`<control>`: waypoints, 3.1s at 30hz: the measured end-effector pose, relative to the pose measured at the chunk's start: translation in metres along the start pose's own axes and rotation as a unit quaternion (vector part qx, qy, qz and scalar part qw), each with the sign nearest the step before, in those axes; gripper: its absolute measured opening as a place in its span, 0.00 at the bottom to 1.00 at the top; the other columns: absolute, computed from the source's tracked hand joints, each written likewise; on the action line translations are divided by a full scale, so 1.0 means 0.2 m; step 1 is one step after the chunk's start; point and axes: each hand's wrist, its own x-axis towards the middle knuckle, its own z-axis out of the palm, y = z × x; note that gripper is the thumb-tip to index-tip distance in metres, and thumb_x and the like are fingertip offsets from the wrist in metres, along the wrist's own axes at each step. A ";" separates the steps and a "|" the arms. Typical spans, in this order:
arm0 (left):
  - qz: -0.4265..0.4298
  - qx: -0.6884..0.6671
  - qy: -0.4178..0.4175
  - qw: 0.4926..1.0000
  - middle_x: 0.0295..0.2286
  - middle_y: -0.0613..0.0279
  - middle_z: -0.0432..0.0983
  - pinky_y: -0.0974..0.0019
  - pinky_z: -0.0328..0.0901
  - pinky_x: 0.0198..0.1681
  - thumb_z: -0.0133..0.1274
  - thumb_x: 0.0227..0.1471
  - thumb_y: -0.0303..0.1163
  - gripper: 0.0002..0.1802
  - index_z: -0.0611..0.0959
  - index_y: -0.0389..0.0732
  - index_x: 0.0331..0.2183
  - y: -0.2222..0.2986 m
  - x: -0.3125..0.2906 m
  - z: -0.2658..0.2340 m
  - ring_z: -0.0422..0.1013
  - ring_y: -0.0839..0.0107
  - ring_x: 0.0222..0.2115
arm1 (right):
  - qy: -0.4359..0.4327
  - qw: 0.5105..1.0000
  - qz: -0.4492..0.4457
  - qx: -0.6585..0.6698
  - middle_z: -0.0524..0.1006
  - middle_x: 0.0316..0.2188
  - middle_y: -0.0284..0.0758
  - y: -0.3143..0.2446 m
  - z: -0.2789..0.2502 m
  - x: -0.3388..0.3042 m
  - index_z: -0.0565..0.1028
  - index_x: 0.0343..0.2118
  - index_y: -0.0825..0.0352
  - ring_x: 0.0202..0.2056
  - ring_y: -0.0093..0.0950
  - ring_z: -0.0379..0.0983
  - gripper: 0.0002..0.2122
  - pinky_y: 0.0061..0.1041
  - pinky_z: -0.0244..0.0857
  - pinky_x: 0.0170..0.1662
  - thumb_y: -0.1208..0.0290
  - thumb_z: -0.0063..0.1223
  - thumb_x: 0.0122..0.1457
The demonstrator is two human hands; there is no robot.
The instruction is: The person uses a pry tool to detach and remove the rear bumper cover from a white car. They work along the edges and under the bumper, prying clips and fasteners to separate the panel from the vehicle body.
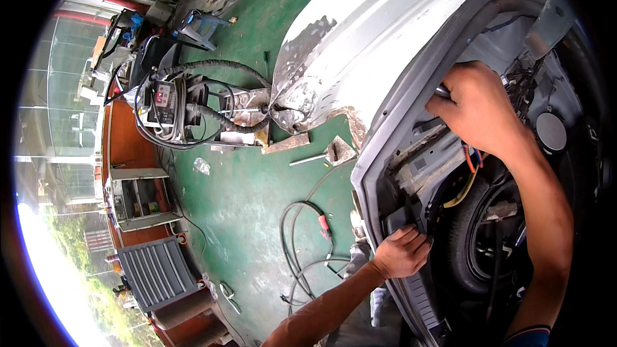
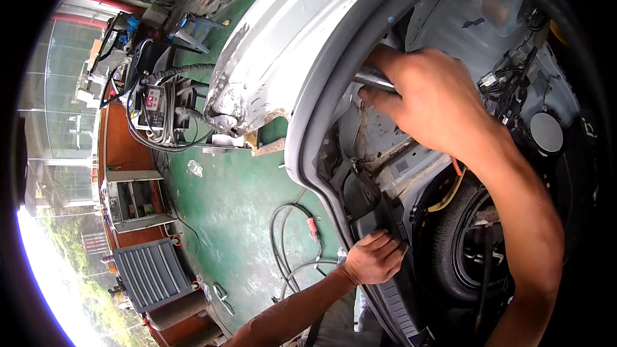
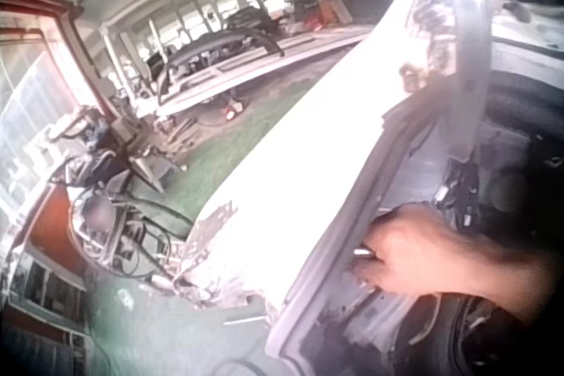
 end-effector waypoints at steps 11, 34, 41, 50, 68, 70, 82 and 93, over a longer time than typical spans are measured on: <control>-0.008 -0.006 -0.013 1.000 0.33 0.61 0.77 0.60 0.64 0.54 0.59 0.44 0.34 0.16 0.84 0.39 0.38 0.01 -0.02 0.00 0.74 0.65 0.36 | 0.012 0.997 -0.072 -0.024 0.78 0.22 0.48 0.08 0.00 -0.03 0.77 0.32 0.68 0.29 0.52 0.76 0.09 0.47 0.69 0.33 0.68 0.63 0.54; 0.000 -0.003 -0.017 1.000 0.34 0.61 0.77 0.59 0.63 0.55 0.58 0.45 0.35 0.17 0.83 0.39 0.39 0.00 -0.01 0.02 0.74 0.64 0.38 | 0.072 0.997 0.021 -0.026 0.80 0.27 0.50 0.05 0.01 0.02 0.76 0.38 0.67 0.33 0.53 0.77 0.09 0.49 0.71 0.38 0.68 0.58 0.57; -0.009 -0.001 -0.021 1.000 0.34 0.61 0.77 0.59 0.64 0.55 0.58 0.45 0.35 0.16 0.83 0.39 0.38 0.00 -0.01 0.00 0.74 0.64 0.37 | -0.003 0.998 -0.057 -0.009 0.79 0.24 0.48 0.00 0.06 -0.11 0.75 0.31 0.68 0.31 0.50 0.77 0.08 0.47 0.70 0.34 0.71 0.62 0.54; 0.002 0.000 -0.015 1.000 0.35 0.61 0.78 0.59 0.64 0.55 0.58 0.44 0.34 0.16 0.83 0.39 0.38 0.01 0.00 0.01 0.74 0.65 0.38 | 0.071 0.996 0.051 -0.005 0.79 0.26 0.49 0.12 0.07 0.00 0.76 0.35 0.68 0.32 0.52 0.77 0.09 0.49 0.70 0.35 0.68 0.60 0.57; -0.007 -0.007 -0.018 1.000 0.35 0.62 0.76 0.60 0.63 0.55 0.59 0.44 0.35 0.16 0.83 0.39 0.37 0.01 -0.02 0.02 0.73 0.62 0.40 | 0.050 0.997 0.038 0.035 0.78 0.25 0.52 0.04 0.09 -0.02 0.76 0.35 0.69 0.32 0.54 0.77 0.11 0.48 0.70 0.36 0.69 0.63 0.53; -0.008 -0.002 -0.019 1.000 0.35 0.62 0.76 0.60 0.63 0.56 0.59 0.43 0.36 0.17 0.83 0.39 0.37 0.00 -0.01 0.01 0.72 0.62 0.40 | 0.015 0.999 0.015 0.032 0.79 0.26 0.52 0.01 0.05 -0.02 0.76 0.36 0.70 0.33 0.55 0.77 0.11 0.47 0.70 0.37 0.69 0.63 0.53; -0.084 -0.019 -0.054 0.995 0.29 0.65 0.73 0.62 0.61 0.54 0.58 0.49 0.37 0.09 0.81 0.43 0.32 0.05 0.06 -0.04 0.70 0.64 0.37 | -0.063 0.960 0.025 0.270 0.80 0.31 0.51 0.03 0.02 0.01 0.79 0.38 0.73 0.34 0.50 0.78 0.14 0.38 0.70 0.38 0.70 0.63 0.52; -0.054 0.001 -0.004 0.999 0.29 0.64 0.75 0.62 0.63 0.53 0.58 0.48 0.39 0.11 0.83 0.42 0.32 0.03 0.04 -0.05 0.72 0.66 0.34 | -0.123 0.977 -0.028 0.173 0.79 0.31 0.54 0.00 -0.04 0.05 0.79 0.37 0.76 0.38 0.55 0.75 0.12 0.40 0.70 0.41 0.72 0.61 0.53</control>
